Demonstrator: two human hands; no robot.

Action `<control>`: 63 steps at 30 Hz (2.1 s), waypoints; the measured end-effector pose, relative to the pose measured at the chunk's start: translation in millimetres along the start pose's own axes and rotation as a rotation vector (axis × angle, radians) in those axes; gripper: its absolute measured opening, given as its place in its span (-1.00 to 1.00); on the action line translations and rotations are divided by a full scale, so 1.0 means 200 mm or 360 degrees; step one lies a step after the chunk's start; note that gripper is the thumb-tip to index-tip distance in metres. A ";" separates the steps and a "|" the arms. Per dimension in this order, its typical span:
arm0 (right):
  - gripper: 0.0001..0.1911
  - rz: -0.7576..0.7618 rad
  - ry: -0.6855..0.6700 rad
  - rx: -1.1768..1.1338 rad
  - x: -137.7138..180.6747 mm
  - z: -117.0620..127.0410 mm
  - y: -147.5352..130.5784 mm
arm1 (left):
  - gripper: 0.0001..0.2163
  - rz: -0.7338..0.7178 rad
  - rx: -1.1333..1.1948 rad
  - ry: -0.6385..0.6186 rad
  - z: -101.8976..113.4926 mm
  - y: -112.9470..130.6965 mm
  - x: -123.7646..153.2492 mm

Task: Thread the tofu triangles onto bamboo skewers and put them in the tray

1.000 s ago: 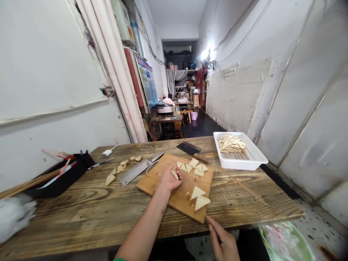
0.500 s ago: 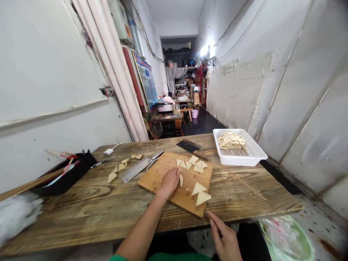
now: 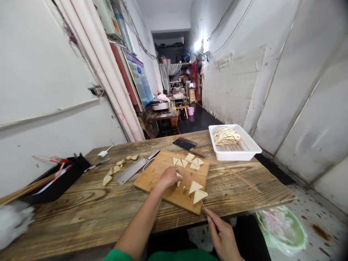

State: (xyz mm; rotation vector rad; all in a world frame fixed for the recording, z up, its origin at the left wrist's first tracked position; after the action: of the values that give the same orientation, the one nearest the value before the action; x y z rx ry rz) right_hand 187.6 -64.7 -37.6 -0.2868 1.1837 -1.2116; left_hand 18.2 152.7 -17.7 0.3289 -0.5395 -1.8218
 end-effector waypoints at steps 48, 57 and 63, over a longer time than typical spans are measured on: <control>-0.67 0.0157 -0.0107 0.0075 0.01 -0.04 -0.07 | -0.94 0.0787 0.2805 0.0066 -0.16 0.01 0.21; -0.67 0.0184 -0.0115 0.0068 0.03 -0.05 -0.05 | -0.95 0.0786 0.2770 0.0064 -0.16 0.01 0.21; -0.65 0.0195 -0.0126 0.0045 0.03 -0.06 -0.05 | -0.95 0.0754 0.2713 0.0070 -0.17 0.01 0.21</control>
State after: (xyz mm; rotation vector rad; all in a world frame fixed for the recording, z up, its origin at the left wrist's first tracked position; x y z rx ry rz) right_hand 172.1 -69.2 -39.5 -0.2356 1.0990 -1.1000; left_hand 22.0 105.3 -43.4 1.2048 -1.8584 -0.4998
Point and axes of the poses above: each hand's wrist, its own x-axis away from the middle knuckle, its own z-axis out of the back of the hand, y = z × x, the point moved 7 cm from there along -x, towards the middle knuckle, and after that the axes turned 2 degrees about x, right-handed, at the moved point
